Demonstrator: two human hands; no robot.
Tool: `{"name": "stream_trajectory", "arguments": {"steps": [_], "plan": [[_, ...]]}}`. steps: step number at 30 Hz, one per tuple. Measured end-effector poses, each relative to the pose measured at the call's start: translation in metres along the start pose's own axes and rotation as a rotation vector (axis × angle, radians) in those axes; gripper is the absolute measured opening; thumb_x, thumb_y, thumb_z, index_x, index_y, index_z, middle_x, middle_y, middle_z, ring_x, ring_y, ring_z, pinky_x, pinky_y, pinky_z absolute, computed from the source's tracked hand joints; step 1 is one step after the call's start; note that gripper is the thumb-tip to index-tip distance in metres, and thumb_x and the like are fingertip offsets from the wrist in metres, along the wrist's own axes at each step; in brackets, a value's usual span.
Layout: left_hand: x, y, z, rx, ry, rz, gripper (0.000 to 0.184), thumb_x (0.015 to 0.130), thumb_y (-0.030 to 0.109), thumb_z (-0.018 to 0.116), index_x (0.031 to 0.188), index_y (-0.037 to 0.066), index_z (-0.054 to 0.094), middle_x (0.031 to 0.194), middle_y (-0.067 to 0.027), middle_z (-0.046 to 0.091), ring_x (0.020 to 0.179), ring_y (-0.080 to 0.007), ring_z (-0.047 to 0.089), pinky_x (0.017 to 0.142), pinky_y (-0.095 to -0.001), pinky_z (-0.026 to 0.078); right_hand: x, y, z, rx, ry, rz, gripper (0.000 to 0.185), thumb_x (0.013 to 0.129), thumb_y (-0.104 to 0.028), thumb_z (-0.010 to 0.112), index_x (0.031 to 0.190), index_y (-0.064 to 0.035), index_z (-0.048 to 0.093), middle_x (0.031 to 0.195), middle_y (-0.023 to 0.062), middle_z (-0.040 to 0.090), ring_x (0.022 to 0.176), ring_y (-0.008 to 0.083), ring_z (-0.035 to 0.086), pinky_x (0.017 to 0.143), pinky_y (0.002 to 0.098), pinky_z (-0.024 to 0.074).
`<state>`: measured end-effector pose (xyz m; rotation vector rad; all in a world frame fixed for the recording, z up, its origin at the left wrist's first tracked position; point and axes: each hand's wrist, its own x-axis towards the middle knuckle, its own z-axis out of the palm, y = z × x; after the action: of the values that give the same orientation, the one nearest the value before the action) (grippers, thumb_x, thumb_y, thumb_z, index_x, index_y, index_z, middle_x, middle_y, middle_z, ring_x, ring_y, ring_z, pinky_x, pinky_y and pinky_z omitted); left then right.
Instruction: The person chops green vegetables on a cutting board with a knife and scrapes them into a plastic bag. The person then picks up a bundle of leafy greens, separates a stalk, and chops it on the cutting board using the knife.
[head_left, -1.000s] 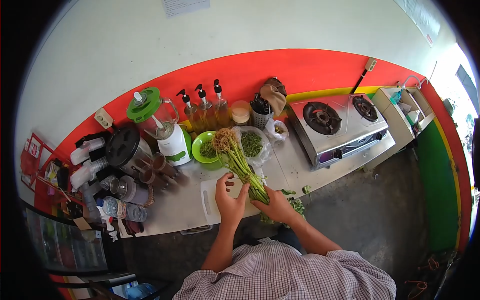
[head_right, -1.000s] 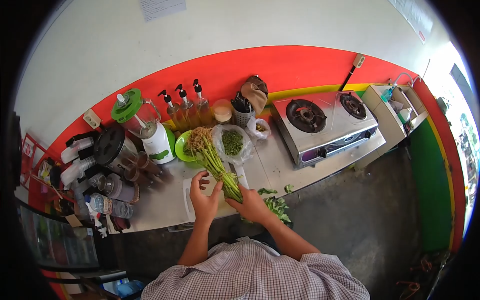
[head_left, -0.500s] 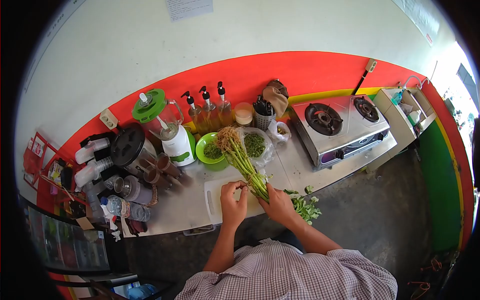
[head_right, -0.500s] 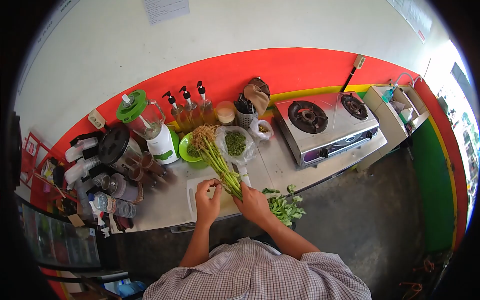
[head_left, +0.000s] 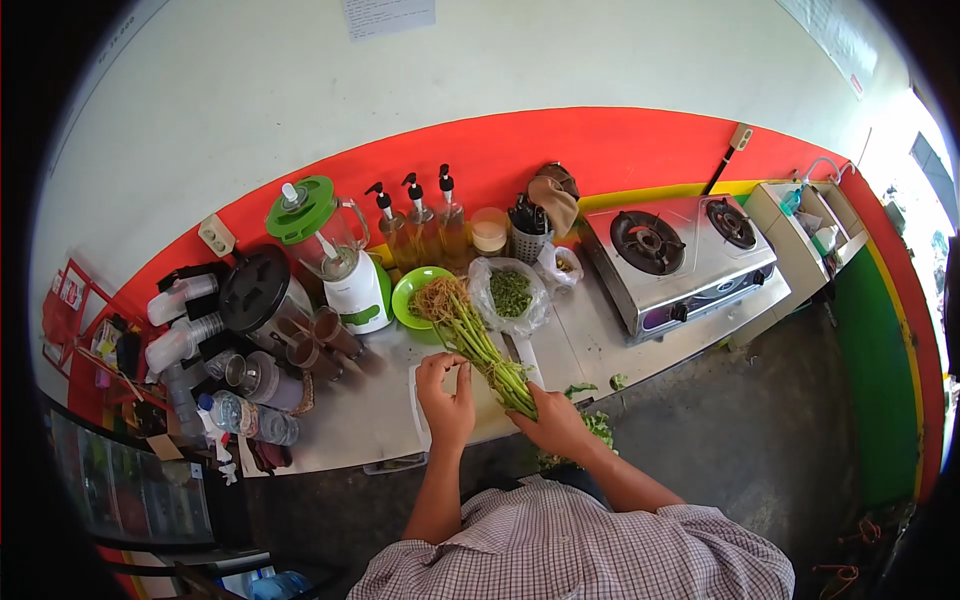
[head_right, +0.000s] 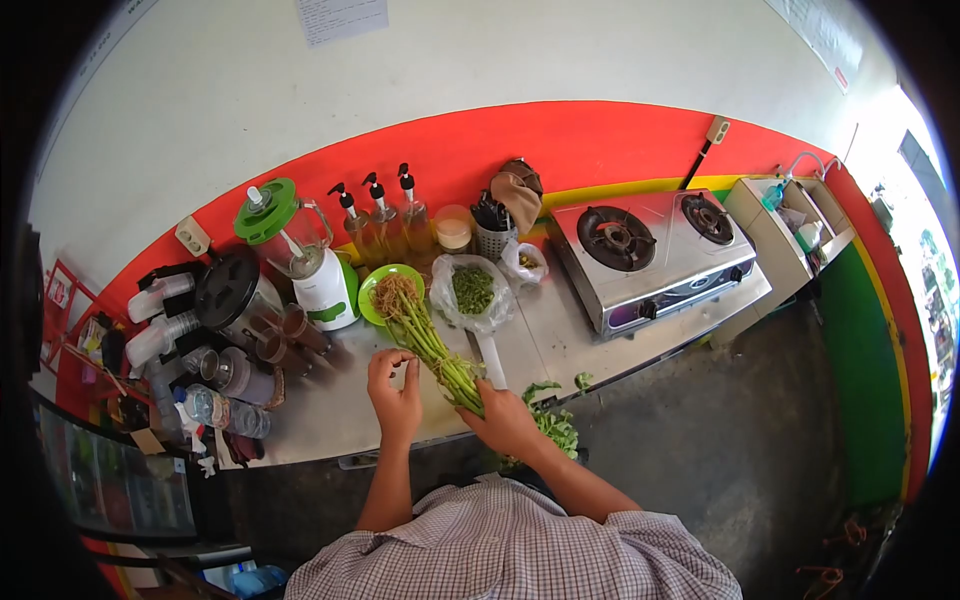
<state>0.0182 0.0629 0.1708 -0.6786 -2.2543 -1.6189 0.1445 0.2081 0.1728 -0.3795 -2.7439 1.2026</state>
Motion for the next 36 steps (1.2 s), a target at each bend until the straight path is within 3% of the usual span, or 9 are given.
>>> {"name": "stream_trajectory", "arguments": {"steps": [11,19,25,28,30,31,33,34,36], "plan": [[-0.004,0.013,-0.001,-0.076,-0.027,0.114,0.016,0.084,0.002,0.075,0.098,0.003,0.069,0.101,-0.0112,0.067,0.098,-0.0306,0.062,0.088,-0.0398,0.049,0.005,-0.005,-0.002,-0.134,0.034,-0.044,0.045,0.091,-0.028,0.07,0.118,0.0037,0.054,0.083,0.0267,0.069,0.079,0.0464,0.068,0.068,0.0534,0.054],[-0.008,0.011,0.003,0.009,0.061,0.107,0.017,0.08,0.006,0.081,0.094,0.001,0.071,0.093,-0.0107,0.071,0.091,-0.0288,0.066,0.088,-0.0399,0.051,0.008,-0.013,0.023,-0.272,0.16,-0.041,0.033,0.085,-0.018,0.072,0.104,-0.0014,0.052,0.087,0.0185,0.066,0.074,0.0416,0.068,0.064,0.0499,0.0544],[-0.008,0.004,0.003,0.294,0.011,0.134,0.01,0.087,0.011,0.076,0.091,0.002,0.072,0.087,-0.0102,0.072,0.08,-0.0261,0.065,0.076,-0.039,0.05,0.007,-0.018,0.029,-0.376,0.24,-0.05,0.029,0.082,-0.016,0.074,0.098,-0.0045,0.052,0.081,0.0141,0.065,0.073,0.0348,0.069,0.063,0.0454,0.0547],[-0.011,-0.002,0.006,0.377,-0.036,0.102,0.009,0.091,0.012,0.07,0.088,0.003,0.071,0.081,-0.0085,0.069,0.074,-0.0218,0.062,0.07,-0.0359,0.046,0.008,-0.014,0.033,-0.376,0.206,0.025,0.031,0.081,-0.014,0.074,0.1,-0.003,0.051,0.088,0.0175,0.068,0.079,0.0391,0.069,0.069,0.0492,0.0541],[-0.019,-0.018,0.013,0.034,-0.12,-0.2,0.016,0.095,0.014,0.063,0.084,0.004,0.066,0.076,-0.0062,0.064,0.068,-0.0225,0.056,0.066,-0.034,0.042,0.01,-0.009,0.035,-0.389,0.219,0.02,0.031,0.081,-0.013,0.074,0.1,-0.0032,0.051,0.088,0.0173,0.068,0.079,0.0388,0.069,0.069,0.049,0.0542],[-0.019,-0.029,0.015,0.035,-0.123,-0.202,0.016,0.095,0.014,0.063,0.084,0.004,0.066,0.076,-0.0062,0.064,0.068,-0.0225,0.056,0.066,-0.034,0.042,0.01,-0.007,0.036,-0.402,0.229,0.013,0.031,0.081,-0.013,0.074,0.1,-0.0033,0.051,0.088,0.0171,0.067,0.079,0.0385,0.069,0.069,0.0487,0.0543],[-0.014,-0.046,0.008,-0.707,-0.374,-0.663,0.018,0.095,0.015,0.056,0.081,0.005,0.062,0.074,-0.0023,0.059,0.063,-0.0166,0.049,0.063,-0.0306,0.04,0.009,-0.005,0.036,-0.408,0.214,0.014,0.031,0.08,-0.012,0.073,0.1,-0.0033,0.052,0.087,0.0169,0.067,0.079,0.0386,0.069,0.069,0.0487,0.0543],[-0.012,-0.047,0.003,-0.707,-0.376,-0.665,0.018,0.095,0.015,0.056,0.081,0.005,0.062,0.074,-0.0023,0.059,0.063,-0.0166,0.049,0.063,-0.0306,0.04,0.008,-0.004,0.036,-0.416,0.203,0.011,0.03,0.08,-0.012,0.073,0.1,-0.0033,0.052,0.087,0.0167,0.067,0.079,0.0386,0.069,0.069,0.0486,0.0543],[-0.008,-0.048,-0.005,-1.29,-0.397,-1.201,0.018,0.094,0.017,0.053,0.081,0.007,0.059,0.075,0.0009,0.055,0.063,-0.011,0.042,0.063,-0.0276,0.039,0.008,-0.002,0.036,-0.412,0.201,-0.006,0.03,0.08,-0.011,0.072,0.1,-0.0033,0.052,0.087,0.0164,0.067,0.079,0.0386,0.069,0.069,0.0487,0.0543]]}}
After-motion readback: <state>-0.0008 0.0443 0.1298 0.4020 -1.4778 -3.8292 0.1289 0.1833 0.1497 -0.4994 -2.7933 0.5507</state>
